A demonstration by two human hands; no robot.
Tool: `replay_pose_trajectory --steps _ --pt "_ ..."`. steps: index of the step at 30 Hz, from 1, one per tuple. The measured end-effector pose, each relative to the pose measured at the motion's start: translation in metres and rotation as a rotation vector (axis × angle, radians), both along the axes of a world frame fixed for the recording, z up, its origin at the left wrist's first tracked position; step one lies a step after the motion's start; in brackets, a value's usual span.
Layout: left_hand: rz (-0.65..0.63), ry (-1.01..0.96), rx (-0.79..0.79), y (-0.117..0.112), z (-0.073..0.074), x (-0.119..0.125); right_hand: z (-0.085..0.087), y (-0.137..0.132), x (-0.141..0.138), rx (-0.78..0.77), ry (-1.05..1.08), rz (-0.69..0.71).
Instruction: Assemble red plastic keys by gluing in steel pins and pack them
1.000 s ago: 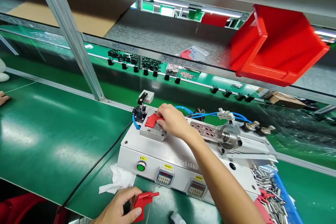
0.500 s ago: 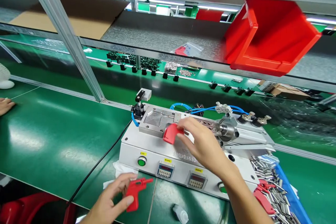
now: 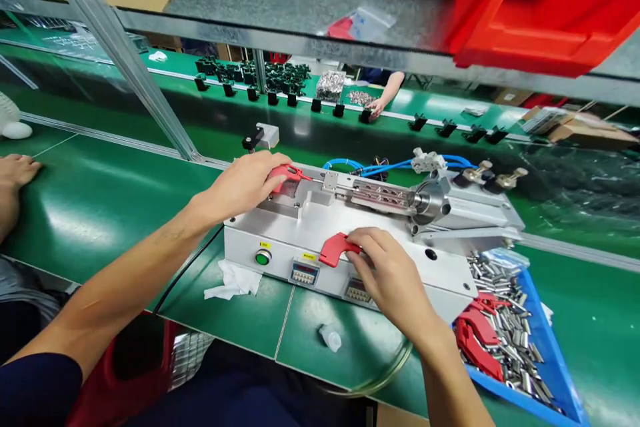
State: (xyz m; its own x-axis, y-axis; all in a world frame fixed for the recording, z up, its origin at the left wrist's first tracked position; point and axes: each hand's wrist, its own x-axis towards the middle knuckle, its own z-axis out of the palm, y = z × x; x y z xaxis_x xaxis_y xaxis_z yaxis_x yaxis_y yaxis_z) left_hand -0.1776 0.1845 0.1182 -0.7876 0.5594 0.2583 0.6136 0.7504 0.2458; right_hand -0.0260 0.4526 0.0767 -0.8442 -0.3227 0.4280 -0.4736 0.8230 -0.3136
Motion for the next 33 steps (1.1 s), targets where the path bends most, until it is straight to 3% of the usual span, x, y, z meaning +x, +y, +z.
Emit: replay_pose_trajectory --steps 3,5,11,18,21,25,28,33 --pt "0.104 0.071 -0.147 0.006 -0.002 0.006 -0.005 0.0 0.002 -0.028 -0.007 -0.012" --pt "0.102 0.133 -0.147 0.007 -0.011 0.011 -0.008 0.0 0.005 -0.037 0.005 -0.016" --pt "-0.131 0.475 0.271 -0.017 -0.059 0.035 -0.016 0.001 0.011 -0.05 0.058 -0.032" --pt "-0.244 0.495 0.41 -0.035 -0.091 0.087 -0.014 -0.008 0.003 -0.028 0.052 -0.087" --pt "-0.286 0.391 0.351 -0.041 -0.111 0.106 -0.016 -0.003 0.025 -0.123 0.149 -0.228" --pt "-0.278 0.374 0.275 -0.049 -0.137 0.115 -0.036 0.006 0.07 -0.175 0.329 -0.579" --pt "-0.266 0.386 0.302 -0.051 -0.145 0.113 -0.057 0.012 0.094 -0.201 0.237 -0.686" --pt "-0.286 0.398 0.276 -0.05 -0.137 0.107 -0.07 0.027 0.107 -0.415 0.062 -0.661"
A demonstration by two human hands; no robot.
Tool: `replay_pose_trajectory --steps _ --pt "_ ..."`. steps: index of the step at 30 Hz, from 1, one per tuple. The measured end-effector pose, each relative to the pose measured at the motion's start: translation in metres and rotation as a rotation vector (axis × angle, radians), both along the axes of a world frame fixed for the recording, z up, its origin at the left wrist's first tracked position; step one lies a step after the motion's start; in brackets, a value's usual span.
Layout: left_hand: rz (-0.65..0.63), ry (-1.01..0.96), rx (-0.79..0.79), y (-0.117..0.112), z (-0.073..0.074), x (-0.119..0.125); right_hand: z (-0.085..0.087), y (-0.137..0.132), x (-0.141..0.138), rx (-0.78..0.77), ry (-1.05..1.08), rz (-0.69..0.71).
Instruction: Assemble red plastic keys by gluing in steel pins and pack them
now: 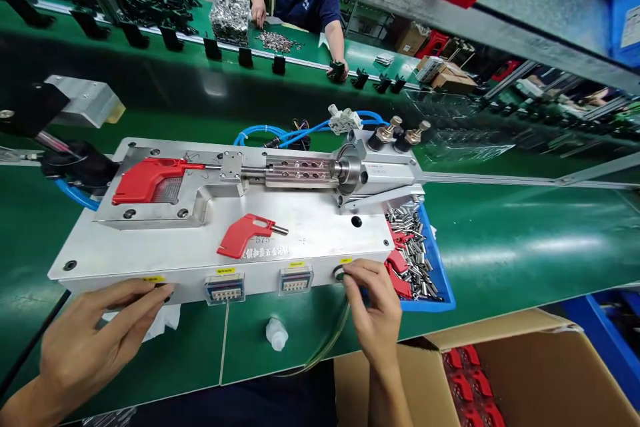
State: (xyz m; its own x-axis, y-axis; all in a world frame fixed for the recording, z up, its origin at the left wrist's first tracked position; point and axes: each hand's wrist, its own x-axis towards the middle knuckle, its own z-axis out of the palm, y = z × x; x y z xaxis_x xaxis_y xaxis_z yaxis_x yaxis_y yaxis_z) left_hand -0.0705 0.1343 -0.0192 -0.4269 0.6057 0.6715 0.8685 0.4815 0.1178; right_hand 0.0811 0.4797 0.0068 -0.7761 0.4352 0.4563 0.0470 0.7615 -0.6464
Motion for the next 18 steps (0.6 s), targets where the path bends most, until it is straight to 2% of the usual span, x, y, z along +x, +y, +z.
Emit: replay_pose_trajectory --steps 6,12,15,18 --pt "0.046 -0.145 0.062 0.008 0.013 0.001 -0.002 0.007 -0.003 0.001 0.022 -0.031" --pt "-0.073 -0.371 0.109 0.012 0.041 -0.003 -0.026 -0.007 -0.011 0.059 0.191 -0.075" --pt "-0.088 -0.279 0.15 0.034 0.057 -0.006 -0.039 -0.018 -0.021 0.11 0.287 -0.181" --pt "-0.051 -0.17 0.044 0.072 0.069 -0.012 -0.046 -0.023 -0.026 0.141 0.334 -0.252"
